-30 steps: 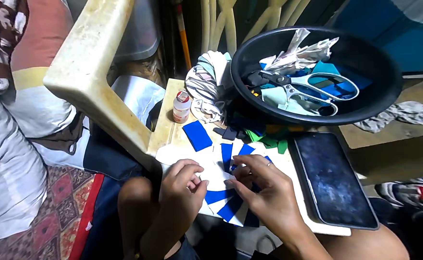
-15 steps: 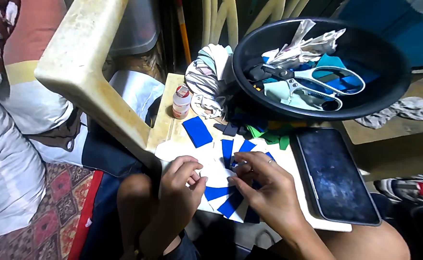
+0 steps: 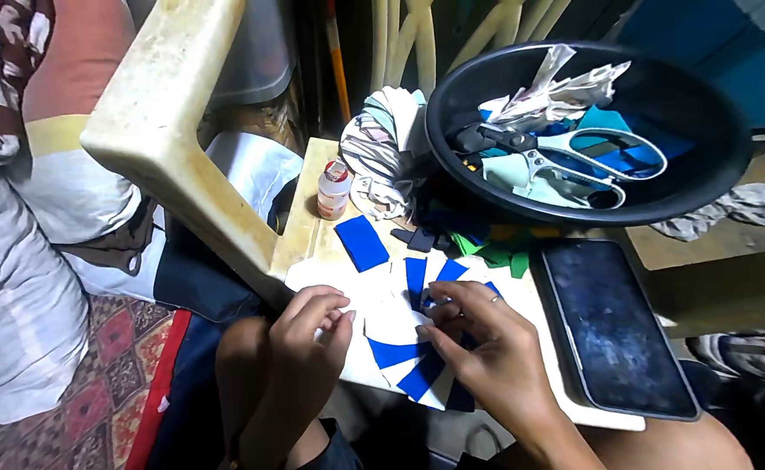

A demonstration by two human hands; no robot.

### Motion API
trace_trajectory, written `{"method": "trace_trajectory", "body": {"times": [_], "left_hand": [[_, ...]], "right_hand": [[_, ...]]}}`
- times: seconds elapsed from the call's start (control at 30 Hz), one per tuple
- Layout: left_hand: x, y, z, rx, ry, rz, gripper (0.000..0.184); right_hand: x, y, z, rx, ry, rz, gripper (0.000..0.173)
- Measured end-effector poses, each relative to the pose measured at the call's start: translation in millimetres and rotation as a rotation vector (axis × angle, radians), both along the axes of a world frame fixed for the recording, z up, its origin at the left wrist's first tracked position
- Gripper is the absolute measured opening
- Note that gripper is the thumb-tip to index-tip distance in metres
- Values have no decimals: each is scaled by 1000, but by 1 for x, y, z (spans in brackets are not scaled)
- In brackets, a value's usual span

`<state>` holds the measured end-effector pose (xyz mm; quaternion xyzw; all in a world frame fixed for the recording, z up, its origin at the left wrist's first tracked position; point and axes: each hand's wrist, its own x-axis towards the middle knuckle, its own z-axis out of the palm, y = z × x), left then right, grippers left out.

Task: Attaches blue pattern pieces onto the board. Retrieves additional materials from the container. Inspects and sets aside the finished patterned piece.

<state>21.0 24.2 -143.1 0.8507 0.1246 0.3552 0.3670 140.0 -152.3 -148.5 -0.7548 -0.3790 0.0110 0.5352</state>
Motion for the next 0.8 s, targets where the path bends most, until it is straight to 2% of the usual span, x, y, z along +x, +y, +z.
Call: {"method": "trace_trajectory", "body": {"times": [0.43, 0.8], "left_hand": [[3, -5, -12, 174, 81, -135, 15], [4, -4, -15, 253, 143, -143, 18]], "right_hand": [[0, -1, -1, 5, 9, 2, 38], [0, -1, -1, 4, 17, 2, 36]]}}
